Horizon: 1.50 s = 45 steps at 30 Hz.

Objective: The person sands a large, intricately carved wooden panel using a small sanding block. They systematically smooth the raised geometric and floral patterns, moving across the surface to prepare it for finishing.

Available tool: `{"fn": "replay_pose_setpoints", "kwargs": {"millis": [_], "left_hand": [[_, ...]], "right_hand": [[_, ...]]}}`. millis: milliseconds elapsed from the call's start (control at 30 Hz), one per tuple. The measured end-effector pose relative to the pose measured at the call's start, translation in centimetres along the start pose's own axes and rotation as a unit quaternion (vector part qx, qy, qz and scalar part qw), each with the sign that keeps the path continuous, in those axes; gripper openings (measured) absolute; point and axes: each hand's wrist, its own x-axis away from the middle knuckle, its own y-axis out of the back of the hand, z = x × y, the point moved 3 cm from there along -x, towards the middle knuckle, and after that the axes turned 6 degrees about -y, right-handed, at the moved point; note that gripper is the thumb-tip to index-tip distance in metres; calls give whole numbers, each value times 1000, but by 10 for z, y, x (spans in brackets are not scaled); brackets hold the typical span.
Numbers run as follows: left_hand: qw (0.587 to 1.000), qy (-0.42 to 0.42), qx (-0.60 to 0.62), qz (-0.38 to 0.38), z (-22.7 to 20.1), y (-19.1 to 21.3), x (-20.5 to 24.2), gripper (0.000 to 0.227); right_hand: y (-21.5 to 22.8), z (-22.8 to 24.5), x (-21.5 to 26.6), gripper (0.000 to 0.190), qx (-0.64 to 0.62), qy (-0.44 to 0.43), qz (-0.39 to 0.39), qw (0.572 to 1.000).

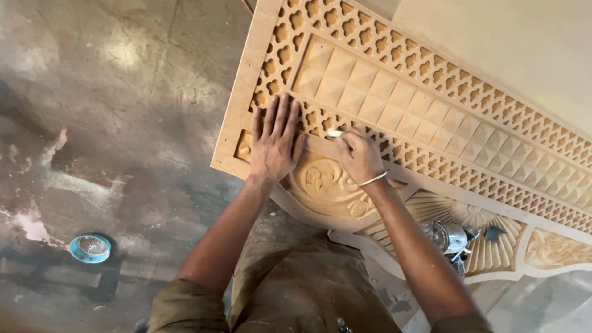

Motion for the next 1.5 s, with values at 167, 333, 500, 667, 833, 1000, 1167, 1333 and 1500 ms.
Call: {"fn": "replay_pose_setpoints", "kwargs": {"millis": [167,333,500,667,833,1000,1167,1333,1500], "left_hand": [[1000,-13,-12,-2,12,10,14,60],[998,36,-10,-40,16,6,13,54],[996,52,6,-69,18,6,20,51],[996,51,-2,-79,21,6,21,53],[996,55,-1,-66,19,5,16,55],[997,52,1,-63,21,5,18,54],[996,56,-10,-62,20,5,16,54],[996,62,-22,-63,17,3,19,54],[996,62,-11,-64,20,3,14,56]], "right_hand": [[-17,32,-24,20,-101,-1,21,995],[-32,35,-31,16,94,-7,37,995],[-39,32,-25,19,83,-8,60,995],[-40,42,-41,19,-41,-33,114,992],[-41,63,-66,23,-36,-17,-2,999],[-55,72,-84,16,-19,-51,77,996],[-50,68,-92,19,10,-13,7,1000],[-54,64,-93,19,36,-84,60,994],[-57,68,-98,20,-20,-85,144,986]]}}
